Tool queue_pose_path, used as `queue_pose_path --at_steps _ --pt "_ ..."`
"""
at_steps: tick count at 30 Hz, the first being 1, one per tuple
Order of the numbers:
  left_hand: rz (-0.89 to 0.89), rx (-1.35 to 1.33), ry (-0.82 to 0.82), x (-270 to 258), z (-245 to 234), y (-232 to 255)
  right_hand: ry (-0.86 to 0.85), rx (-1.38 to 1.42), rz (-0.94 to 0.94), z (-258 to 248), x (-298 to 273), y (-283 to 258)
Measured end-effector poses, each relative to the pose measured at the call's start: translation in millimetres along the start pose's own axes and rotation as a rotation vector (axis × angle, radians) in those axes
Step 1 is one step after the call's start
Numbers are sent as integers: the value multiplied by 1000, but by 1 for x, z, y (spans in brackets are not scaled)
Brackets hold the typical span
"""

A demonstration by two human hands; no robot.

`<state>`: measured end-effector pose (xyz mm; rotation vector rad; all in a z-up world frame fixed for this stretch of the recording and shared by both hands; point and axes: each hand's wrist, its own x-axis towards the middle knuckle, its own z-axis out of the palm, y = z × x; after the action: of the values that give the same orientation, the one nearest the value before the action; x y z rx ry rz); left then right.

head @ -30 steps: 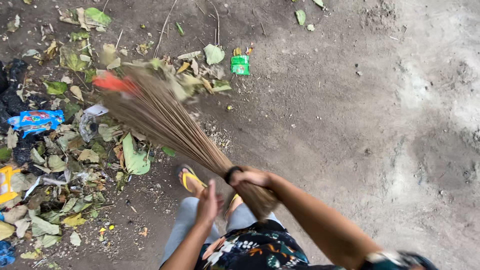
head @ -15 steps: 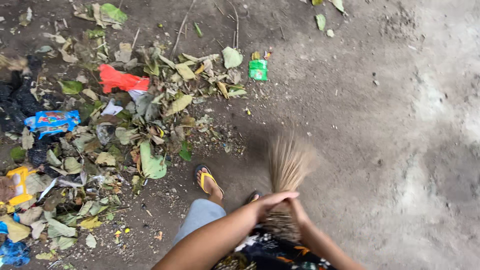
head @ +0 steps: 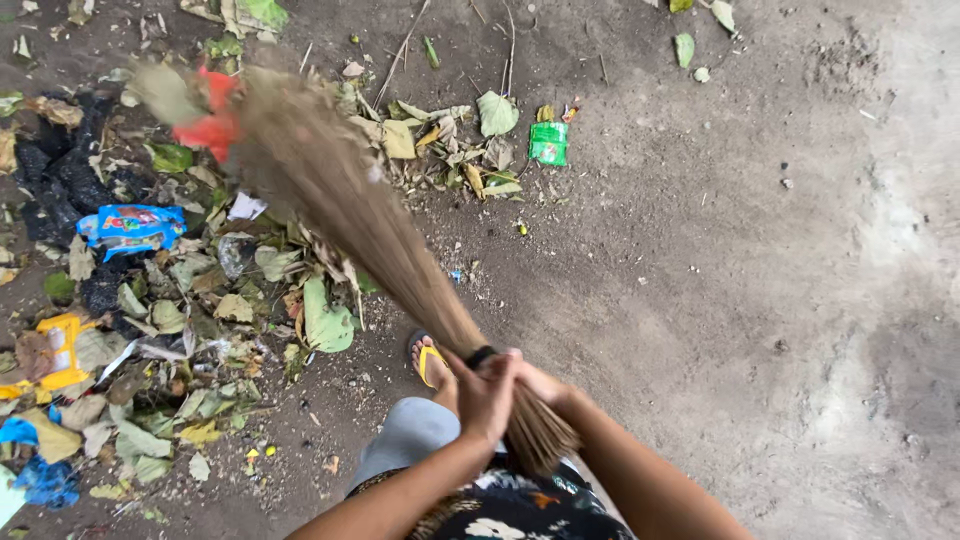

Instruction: The person sweeps trash, leaves, and debris into a pile on the ground using a handheld broom.

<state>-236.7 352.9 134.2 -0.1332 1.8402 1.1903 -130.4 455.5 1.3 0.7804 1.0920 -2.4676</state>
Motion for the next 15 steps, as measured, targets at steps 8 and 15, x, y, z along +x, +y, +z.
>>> queue_pose_path --at_steps 8,15 --pt "-417 -35 -491 5 32 24 552 582 171 27 -87 -5" --pt "-559 -129 -158 50 -11 -40 292 309 201 13 31 70"
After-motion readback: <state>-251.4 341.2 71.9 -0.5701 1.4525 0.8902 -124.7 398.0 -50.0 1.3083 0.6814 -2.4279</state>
